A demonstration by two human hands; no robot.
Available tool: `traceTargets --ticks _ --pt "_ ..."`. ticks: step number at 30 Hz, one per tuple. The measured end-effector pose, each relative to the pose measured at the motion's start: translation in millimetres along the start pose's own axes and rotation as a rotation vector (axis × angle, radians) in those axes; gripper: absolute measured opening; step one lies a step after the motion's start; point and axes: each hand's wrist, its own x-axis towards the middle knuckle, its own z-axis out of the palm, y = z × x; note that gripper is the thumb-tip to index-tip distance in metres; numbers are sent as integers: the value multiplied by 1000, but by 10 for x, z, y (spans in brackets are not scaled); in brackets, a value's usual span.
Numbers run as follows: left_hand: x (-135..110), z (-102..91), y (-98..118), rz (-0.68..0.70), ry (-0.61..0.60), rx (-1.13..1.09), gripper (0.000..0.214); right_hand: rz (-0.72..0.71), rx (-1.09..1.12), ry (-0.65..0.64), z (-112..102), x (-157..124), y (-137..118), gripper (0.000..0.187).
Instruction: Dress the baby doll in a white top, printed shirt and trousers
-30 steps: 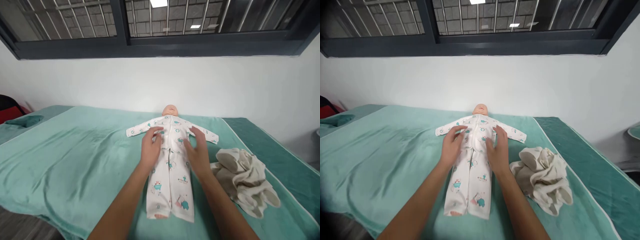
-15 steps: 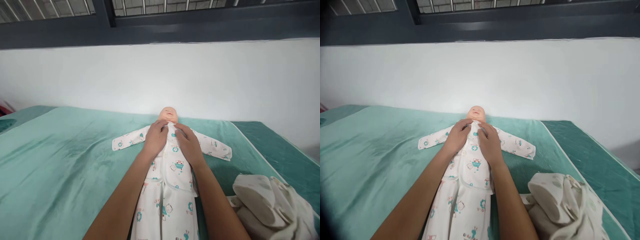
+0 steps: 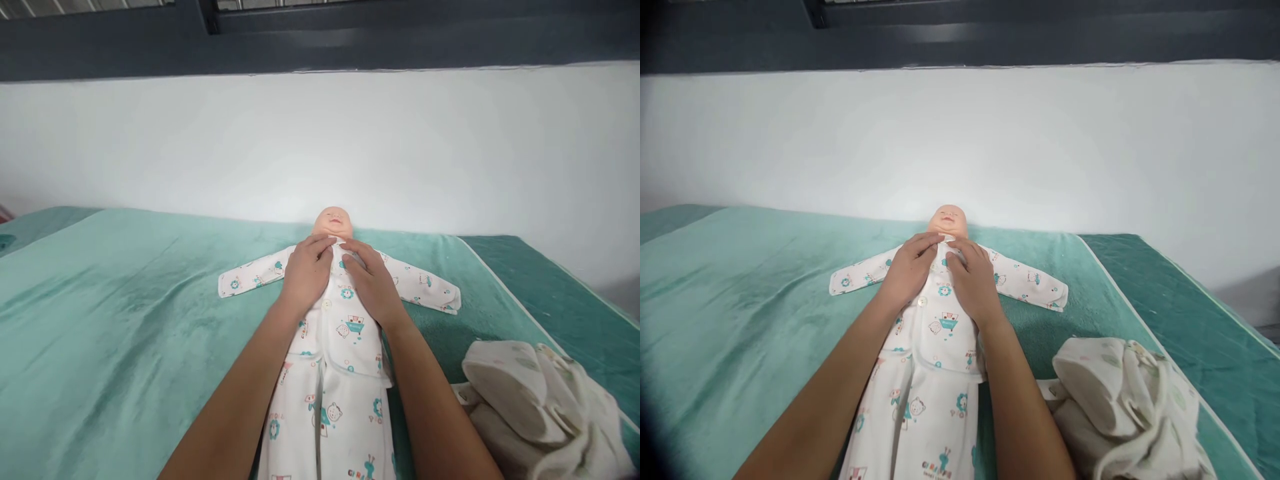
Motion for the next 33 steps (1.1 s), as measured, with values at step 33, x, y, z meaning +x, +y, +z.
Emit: traceTargets --ticks 33 --pt "-4 -36 49 0 -69 30 39 96 -7 6 -6 -21 -46 39"
